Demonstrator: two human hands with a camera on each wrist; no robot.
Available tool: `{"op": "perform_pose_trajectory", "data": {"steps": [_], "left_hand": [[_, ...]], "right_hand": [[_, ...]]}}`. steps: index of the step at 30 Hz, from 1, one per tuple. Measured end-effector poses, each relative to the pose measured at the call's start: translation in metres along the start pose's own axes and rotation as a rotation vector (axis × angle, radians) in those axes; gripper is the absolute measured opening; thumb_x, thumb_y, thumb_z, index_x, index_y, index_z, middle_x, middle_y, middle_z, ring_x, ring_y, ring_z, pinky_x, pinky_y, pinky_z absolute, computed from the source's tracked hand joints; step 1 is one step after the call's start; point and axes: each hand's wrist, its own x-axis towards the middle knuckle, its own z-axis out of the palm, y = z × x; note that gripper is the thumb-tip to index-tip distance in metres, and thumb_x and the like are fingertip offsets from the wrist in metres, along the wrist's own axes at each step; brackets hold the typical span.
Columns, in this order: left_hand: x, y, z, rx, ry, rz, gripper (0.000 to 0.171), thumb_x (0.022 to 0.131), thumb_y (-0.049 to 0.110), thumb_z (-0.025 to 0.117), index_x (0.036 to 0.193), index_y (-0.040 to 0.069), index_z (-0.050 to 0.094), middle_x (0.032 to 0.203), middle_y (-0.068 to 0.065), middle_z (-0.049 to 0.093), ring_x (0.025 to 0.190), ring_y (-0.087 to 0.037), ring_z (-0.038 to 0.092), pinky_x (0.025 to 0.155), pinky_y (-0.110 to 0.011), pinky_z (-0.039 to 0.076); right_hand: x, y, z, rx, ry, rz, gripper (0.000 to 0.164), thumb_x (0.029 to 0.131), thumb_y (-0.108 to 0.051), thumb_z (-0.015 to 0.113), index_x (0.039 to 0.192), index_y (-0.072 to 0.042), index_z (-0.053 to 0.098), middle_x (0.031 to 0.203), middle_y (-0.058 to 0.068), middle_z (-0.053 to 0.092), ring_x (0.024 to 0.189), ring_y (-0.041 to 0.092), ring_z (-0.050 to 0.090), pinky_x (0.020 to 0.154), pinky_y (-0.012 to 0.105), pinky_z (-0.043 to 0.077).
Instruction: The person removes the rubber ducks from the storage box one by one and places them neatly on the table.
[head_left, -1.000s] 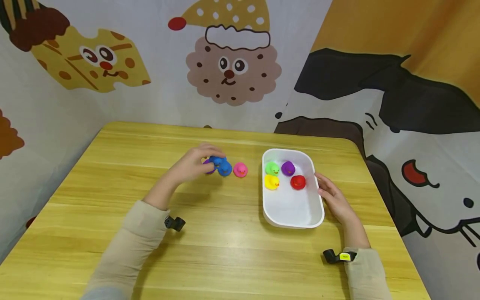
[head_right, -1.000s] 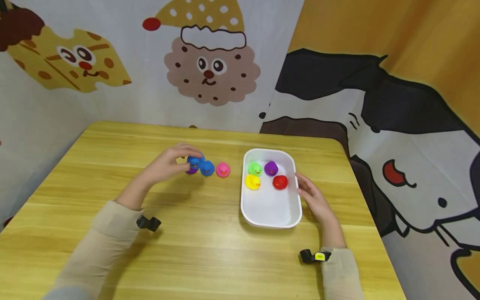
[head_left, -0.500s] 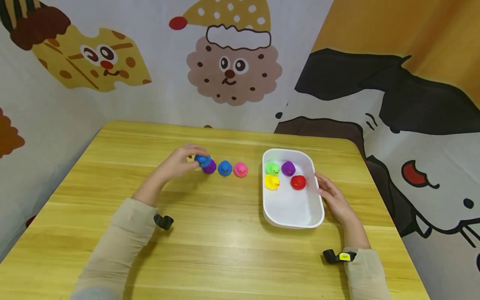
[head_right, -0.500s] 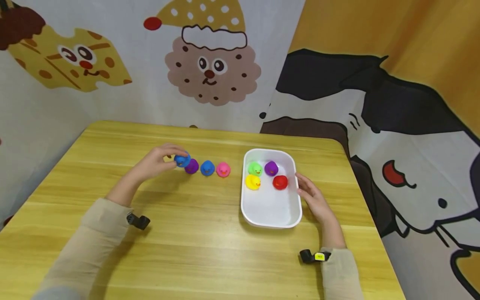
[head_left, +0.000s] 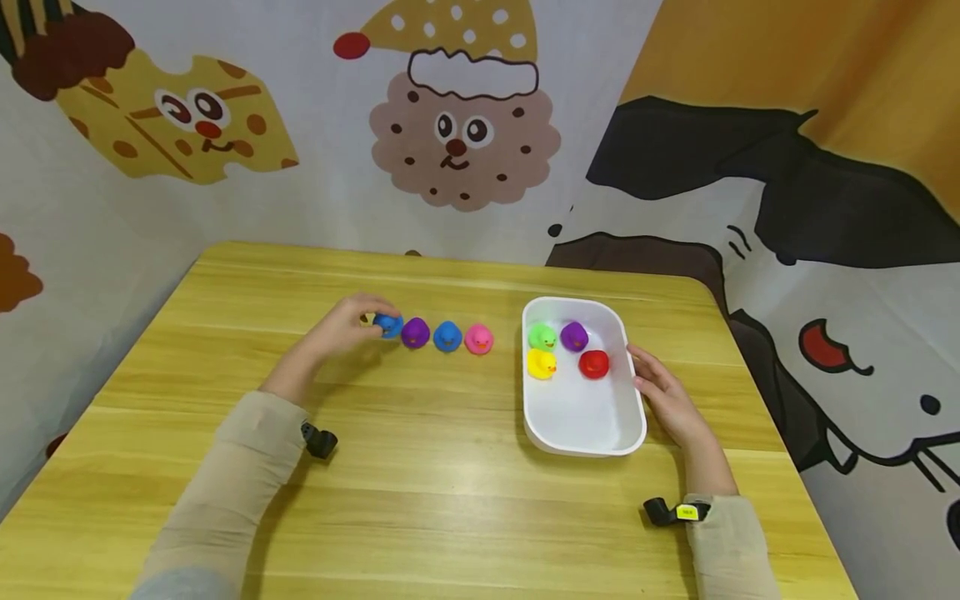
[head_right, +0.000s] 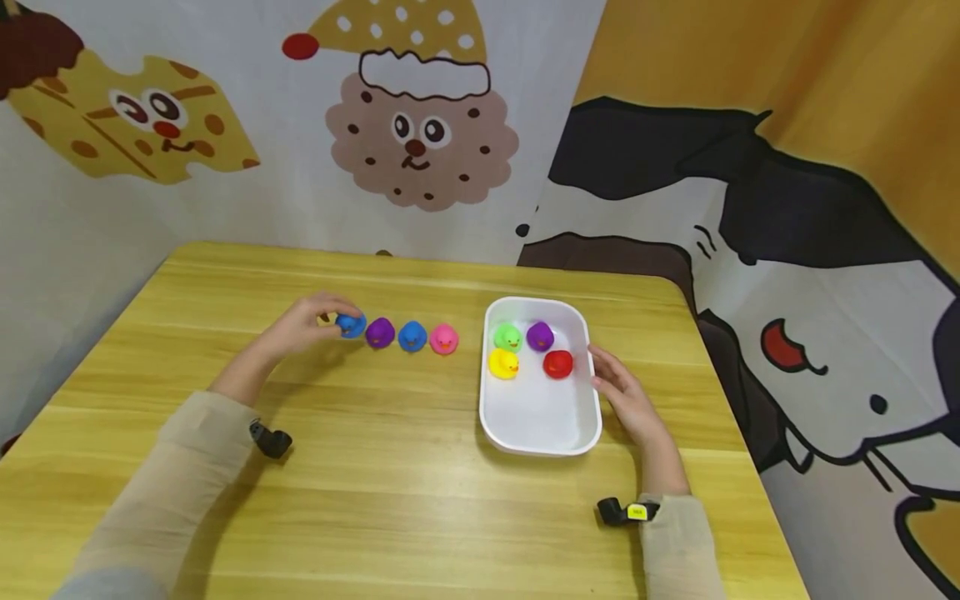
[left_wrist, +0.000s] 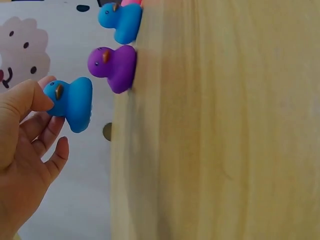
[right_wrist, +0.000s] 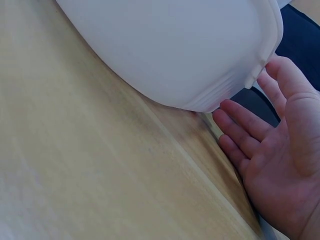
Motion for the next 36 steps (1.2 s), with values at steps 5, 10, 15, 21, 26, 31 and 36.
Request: {"op": "perform_pose_trajectory", "data": {"steps": [5, 10, 15, 21, 26, 31, 36], "left_hand": [[-0.001, -0.006, 0.002, -0.026, -0.001, -0.051, 0.029, 0.085, -0.009, 0.057, 0.112, -0.007, 0.066, 0.118, -0.022, 0.06, 0.111, -0.036, 0.05, 0.083, -0.047, 0.045], [-0.002, -0.004, 0.003, -0.041, -0.004, -0.086, 0.029, 0.085, -0.014, 0.055, 0.112, -0.011, 0.064, 0.118, -0.026, 0.058, 0.111, -0.038, 0.051, 0.084, -0.045, 0.047], [-0.005, 0.014, 0.0, -0.066, -0.018, -0.064, 0.028, 0.083, -0.017, 0.054, 0.11, -0.016, 0.062, 0.115, -0.031, 0.058, 0.107, -0.043, 0.053, 0.08, -0.045, 0.048], [-0.003, -0.009, 0.004, -0.037, -0.034, -0.075, 0.027, 0.084, -0.015, 0.054, 0.109, -0.013, 0.064, 0.114, -0.028, 0.06, 0.102, -0.039, 0.055, 0.078, -0.04, 0.049], [-0.002, -0.023, 0.007, -0.024, -0.029, -0.112, 0.028, 0.086, -0.011, 0.055, 0.112, -0.008, 0.065, 0.117, -0.024, 0.06, 0.098, -0.033, 0.055, 0.073, -0.035, 0.049], [-0.001, -0.028, 0.009, -0.052, -0.032, -0.103, 0.03, 0.086, -0.012, 0.053, 0.113, -0.008, 0.065, 0.118, -0.024, 0.06, 0.105, -0.035, 0.054, 0.085, -0.044, 0.046], [-0.001, -0.027, 0.008, -0.046, -0.041, -0.081, 0.032, 0.086, -0.012, 0.053, 0.116, -0.008, 0.063, 0.121, -0.024, 0.059, 0.111, -0.037, 0.053, 0.089, -0.049, 0.045]], "right_hand": [[0.0, 0.001, 0.0, 0.007, -0.002, -0.006, 0.052, 0.102, -0.014, 0.047, 0.15, -0.01, 0.03, 0.146, 0.037, 0.022, 0.118, 0.003, 0.046, 0.093, 0.017, 0.04], [0.0, 0.001, 0.0, 0.005, 0.0, 0.001, 0.052, 0.102, -0.015, 0.047, 0.151, -0.011, 0.03, 0.146, 0.036, 0.022, 0.118, 0.002, 0.046, 0.093, 0.017, 0.04], [0.0, 0.0, 0.001, 0.008, 0.0, 0.005, 0.052, 0.101, -0.016, 0.047, 0.151, -0.011, 0.029, 0.147, 0.036, 0.022, 0.118, 0.002, 0.045, 0.093, 0.017, 0.04], [0.0, 0.0, 0.002, 0.006, -0.002, -0.001, 0.052, 0.101, -0.015, 0.048, 0.15, -0.011, 0.03, 0.147, 0.036, 0.022, 0.118, 0.002, 0.045, 0.093, 0.017, 0.039], [0.0, 0.001, 0.002, 0.005, -0.005, -0.012, 0.051, 0.102, -0.014, 0.047, 0.15, -0.01, 0.03, 0.146, 0.036, 0.022, 0.119, 0.002, 0.045, 0.093, 0.017, 0.04], [-0.001, 0.001, 0.001, -0.007, -0.005, -0.02, 0.051, 0.102, -0.013, 0.046, 0.15, -0.009, 0.03, 0.146, 0.036, 0.023, 0.119, 0.002, 0.045, 0.093, 0.017, 0.039], [-0.001, 0.001, 0.001, -0.016, 0.001, -0.018, 0.051, 0.102, -0.013, 0.046, 0.15, -0.009, 0.029, 0.146, 0.036, 0.023, 0.119, 0.001, 0.045, 0.093, 0.017, 0.039]]}}
